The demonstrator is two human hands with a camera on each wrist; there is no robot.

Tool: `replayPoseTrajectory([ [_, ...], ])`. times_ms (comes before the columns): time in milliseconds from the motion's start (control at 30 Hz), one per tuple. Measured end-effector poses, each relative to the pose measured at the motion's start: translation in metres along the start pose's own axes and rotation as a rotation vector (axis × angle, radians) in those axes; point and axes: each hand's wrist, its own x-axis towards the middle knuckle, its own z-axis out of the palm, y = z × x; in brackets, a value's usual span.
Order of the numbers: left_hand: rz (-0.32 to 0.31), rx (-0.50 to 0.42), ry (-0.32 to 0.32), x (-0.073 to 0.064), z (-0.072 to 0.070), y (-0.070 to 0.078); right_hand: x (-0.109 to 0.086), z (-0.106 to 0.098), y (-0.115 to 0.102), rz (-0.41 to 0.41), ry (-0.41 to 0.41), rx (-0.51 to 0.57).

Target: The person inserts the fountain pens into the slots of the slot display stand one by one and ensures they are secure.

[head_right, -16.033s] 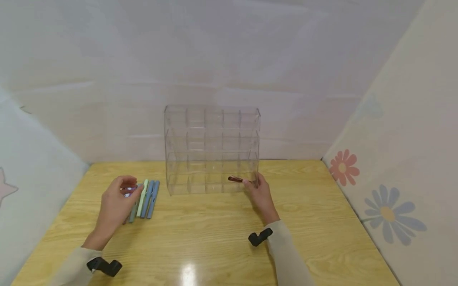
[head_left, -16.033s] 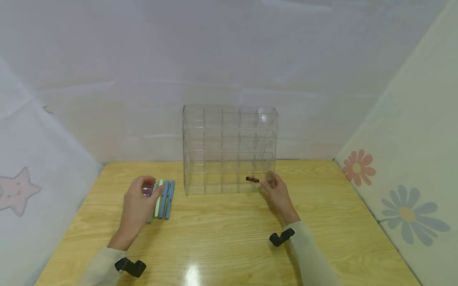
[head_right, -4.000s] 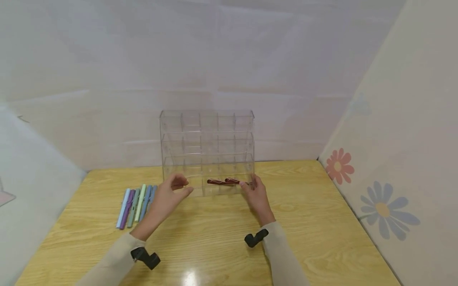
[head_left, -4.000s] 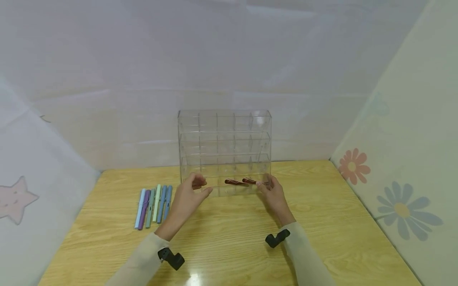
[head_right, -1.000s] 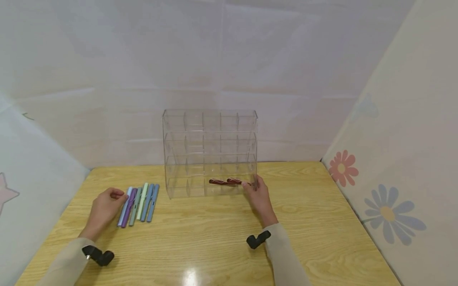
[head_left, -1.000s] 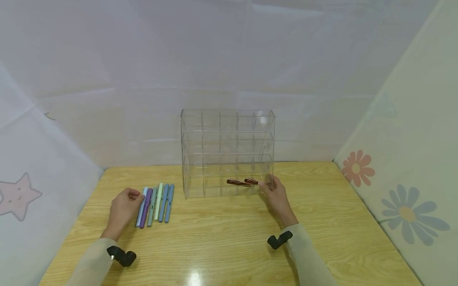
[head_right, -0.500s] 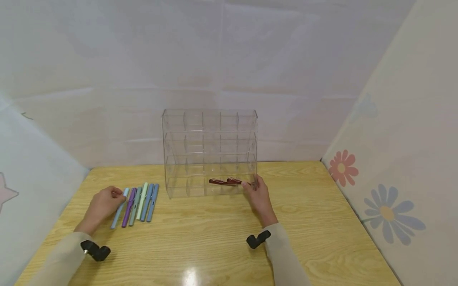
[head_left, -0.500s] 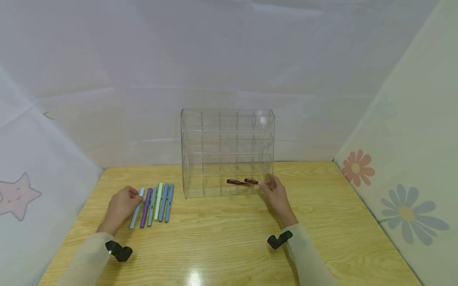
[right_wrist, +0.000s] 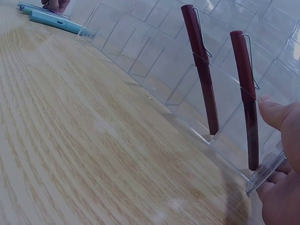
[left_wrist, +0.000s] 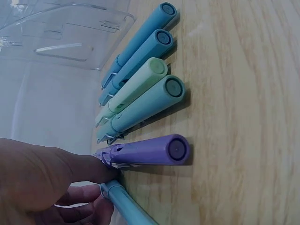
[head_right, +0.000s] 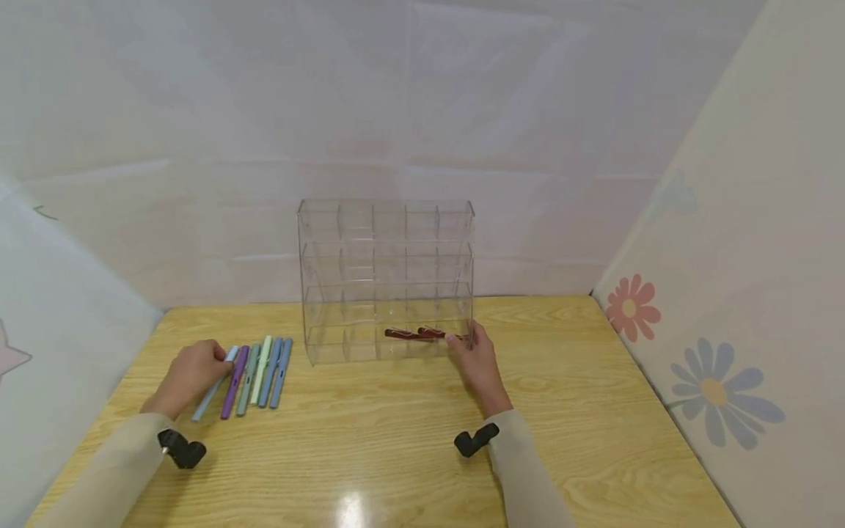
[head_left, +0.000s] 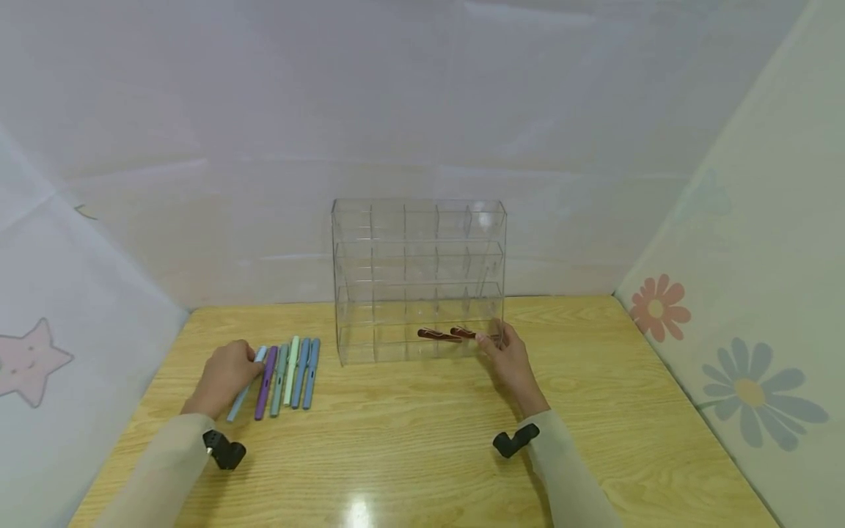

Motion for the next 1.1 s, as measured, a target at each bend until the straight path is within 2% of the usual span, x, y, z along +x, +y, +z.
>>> replayPoseTrajectory([
  [133, -0.003, -0.008, -0.024, 0.0, -0.003, 0.0, 0.001, 0.0, -0.001, 0.001, 0.0, 0.0],
  [300, -0.046, -0.028, -0.042, -0.002, -0.008, -0.003, 0.001, 0.0, -0.001, 0.0, -0.007, 0.0],
  [500, -0.064, -0.051, -0.029, -0.004, -0.013, -0.005, 0.001, 0.0, 0.001, 0.0, -0.005, 0.008],
  [700, -0.062, -0.085, -0.015, -0.008, -0.021, -0.004, 0.0, -0.001, 0.003, 0.002, -0.005, 0.021],
  [900, -0.059, -0.076, -0.008, -0.011, -0.033, -0.001, -0.001, 0.0, 0.004, 0.002, -0.008, 0.02],
  [1100, -0.014, -0.057, 0.043, -0.016, -0.047, 0.012, 0.0, 0.0, 0.004, -0.003, -0.001, 0.012],
])
